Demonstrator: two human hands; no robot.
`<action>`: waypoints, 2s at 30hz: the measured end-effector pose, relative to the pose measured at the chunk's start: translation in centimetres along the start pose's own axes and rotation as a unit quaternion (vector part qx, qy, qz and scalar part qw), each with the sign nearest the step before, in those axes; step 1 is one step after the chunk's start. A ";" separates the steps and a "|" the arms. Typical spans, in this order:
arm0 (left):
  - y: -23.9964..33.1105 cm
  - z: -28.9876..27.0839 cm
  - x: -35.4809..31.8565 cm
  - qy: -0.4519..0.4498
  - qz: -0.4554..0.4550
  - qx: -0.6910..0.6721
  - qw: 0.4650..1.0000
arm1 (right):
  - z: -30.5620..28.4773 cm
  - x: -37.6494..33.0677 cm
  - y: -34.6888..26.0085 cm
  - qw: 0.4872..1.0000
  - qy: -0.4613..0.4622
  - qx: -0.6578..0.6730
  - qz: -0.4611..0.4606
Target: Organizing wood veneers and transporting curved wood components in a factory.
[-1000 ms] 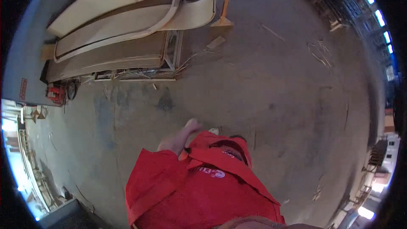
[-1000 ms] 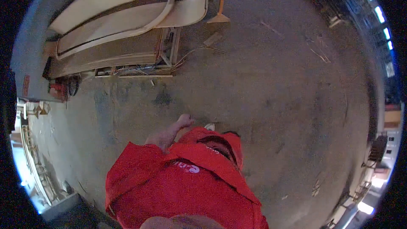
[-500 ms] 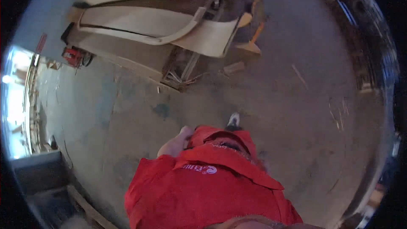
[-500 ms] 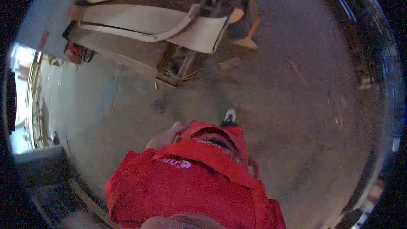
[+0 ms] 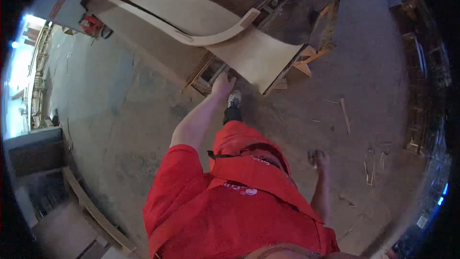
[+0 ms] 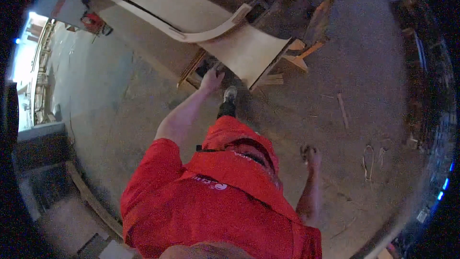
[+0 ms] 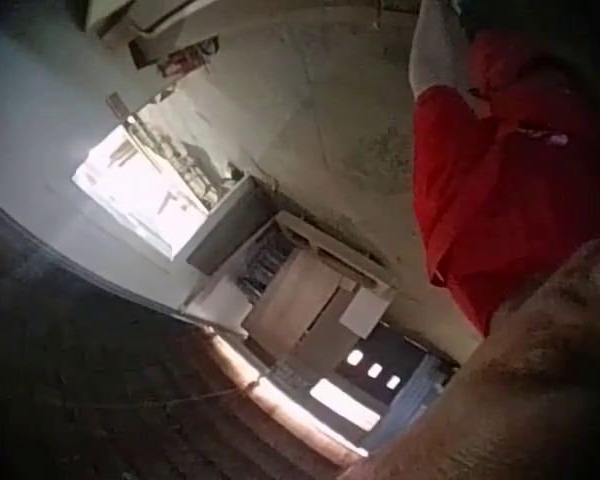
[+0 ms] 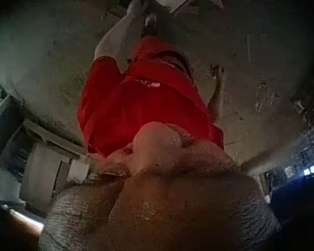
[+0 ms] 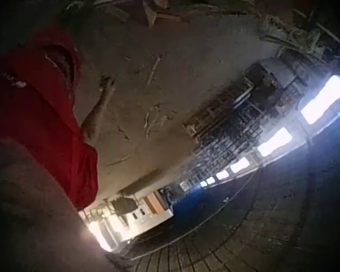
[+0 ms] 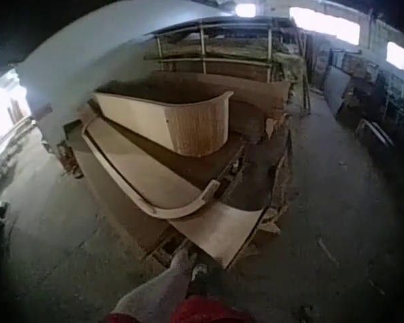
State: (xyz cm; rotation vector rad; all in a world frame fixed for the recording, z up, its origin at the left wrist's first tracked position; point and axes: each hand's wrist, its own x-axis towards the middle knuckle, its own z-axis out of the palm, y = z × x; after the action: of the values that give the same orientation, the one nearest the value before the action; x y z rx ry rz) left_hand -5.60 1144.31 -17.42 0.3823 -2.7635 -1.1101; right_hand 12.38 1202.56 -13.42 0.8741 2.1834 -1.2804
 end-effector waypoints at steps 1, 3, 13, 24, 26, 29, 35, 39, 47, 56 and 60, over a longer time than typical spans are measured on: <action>-2.6 1.0 3.3 0.001 -0.010 -0.004 1.000 | 1.9 0.2 0.8 0.999 -0.037 0.020 0.010; -8.1 2.0 8.6 -0.141 0.163 0.276 0.937 | 6.3 -3.1 0.8 0.993 -0.096 0.062 0.032; -0.9 4.5 30.8 -0.056 0.014 0.204 0.977 | 6.9 -7.4 -7.6 0.959 -0.156 -0.029 0.236; -3.4 8.1 38.6 -0.125 -0.045 0.164 0.977 | 9.8 -4.9 -13.9 0.954 -0.174 0.058 0.239; -0.6 7.9 37.9 -0.220 -0.019 0.169 0.961 | 11.9 -1.4 -14.9 0.950 -0.209 0.065 0.224; 1.4 7.8 36.0 -0.016 -0.022 0.129 0.991 | 15.7 4.3 -17.8 0.939 -0.283 0.065 0.185; 2.4 1.5 32.7 -0.013 -0.016 0.013 1.000 | 17.6 8.5 -17.9 0.925 -0.337 0.101 0.146; -1.1 -0.4 28.2 0.074 -0.027 -0.201 0.976 | 18.9 10.5 -19.4 0.913 -0.370 0.121 0.124; 2.5 -11.6 14.1 0.048 -0.043 -0.861 0.504 | 18.1 9.6 -15.0 0.903 -0.360 0.197 0.127; -3.4 -16.1 -1.9 0.370 -0.170 -0.345 0.846 | 11.4 9.0 -0.5 0.887 -0.359 0.220 0.192; -5.8 -16.1 -5.5 0.371 -0.252 -0.492 0.746 | 8.9 12.1 6.5 0.863 -0.283 -0.408 -0.093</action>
State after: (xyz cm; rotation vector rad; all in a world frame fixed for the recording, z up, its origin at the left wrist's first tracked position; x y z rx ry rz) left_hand 4.33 1131.19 -10.10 1.1042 -1.1487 -1.7958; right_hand 9.30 1200.56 -29.42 -0.0600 2.0203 -0.4558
